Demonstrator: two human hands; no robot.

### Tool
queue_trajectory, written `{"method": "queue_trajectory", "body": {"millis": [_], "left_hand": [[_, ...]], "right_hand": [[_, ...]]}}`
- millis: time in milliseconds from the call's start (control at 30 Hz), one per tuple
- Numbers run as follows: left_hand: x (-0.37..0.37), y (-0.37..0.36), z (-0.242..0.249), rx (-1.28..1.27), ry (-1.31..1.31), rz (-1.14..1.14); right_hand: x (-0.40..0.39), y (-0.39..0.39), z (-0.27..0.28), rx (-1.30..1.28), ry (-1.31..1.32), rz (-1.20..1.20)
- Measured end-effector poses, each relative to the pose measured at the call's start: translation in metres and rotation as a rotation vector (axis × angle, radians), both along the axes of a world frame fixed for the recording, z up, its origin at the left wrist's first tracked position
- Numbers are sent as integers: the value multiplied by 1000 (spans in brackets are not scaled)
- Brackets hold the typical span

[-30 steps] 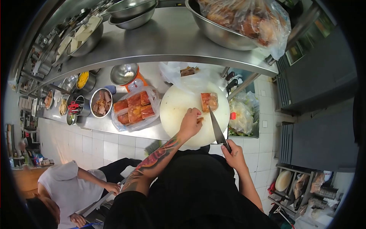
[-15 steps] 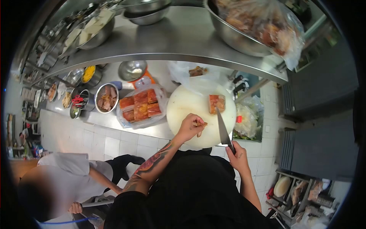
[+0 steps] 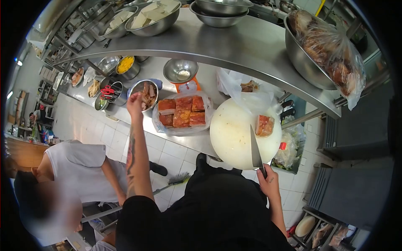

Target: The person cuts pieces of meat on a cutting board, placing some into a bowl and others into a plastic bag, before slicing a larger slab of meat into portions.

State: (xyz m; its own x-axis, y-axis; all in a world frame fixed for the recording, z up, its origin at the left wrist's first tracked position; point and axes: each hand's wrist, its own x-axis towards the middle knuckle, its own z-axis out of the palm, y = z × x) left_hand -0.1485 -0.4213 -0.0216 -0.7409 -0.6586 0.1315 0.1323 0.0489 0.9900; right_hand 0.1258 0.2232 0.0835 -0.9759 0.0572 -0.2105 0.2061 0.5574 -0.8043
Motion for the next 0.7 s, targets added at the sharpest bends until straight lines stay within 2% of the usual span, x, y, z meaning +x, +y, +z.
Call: {"method": "queue_trajectory", "body": {"millis": [100, 167, 200, 267, 333, 400, 500, 600, 667, 700], "left_hand": [[-7, -30, 0, -26, -54, 5], [-10, -33, -7, -278, -116, 40], [-6, -26, -6, -277, -114, 38], [20, 12, 0, -349, -127, -175], [54, 55, 15, -641, -212, -204], [80, 73, -10, -851, -206, -176], [103, 95, -47, -920, -365, -70], [110, 88, -50, -835, -429, -178], [109, 87, -45, -810, -420, -118], [110, 91, -33, -904, -367, -118]], "right_hand": [[-3, -7, 5, 3, 12, 10], [-9, -9, 6, 56, -10, 40], [-12, -10, 6, 57, -9, 38], [-17, -13, 3, 100, 47, 37], [-23, -15, 5, 101, 48, 29], [-27, -17, 5, 104, 52, 24], [-30, -21, 1, 121, -32, 29], [-29, -21, -5, 167, -25, 54], [-32, -20, -4, 196, -15, 70], [-32, -19, -4, 197, -13, 76]]}}
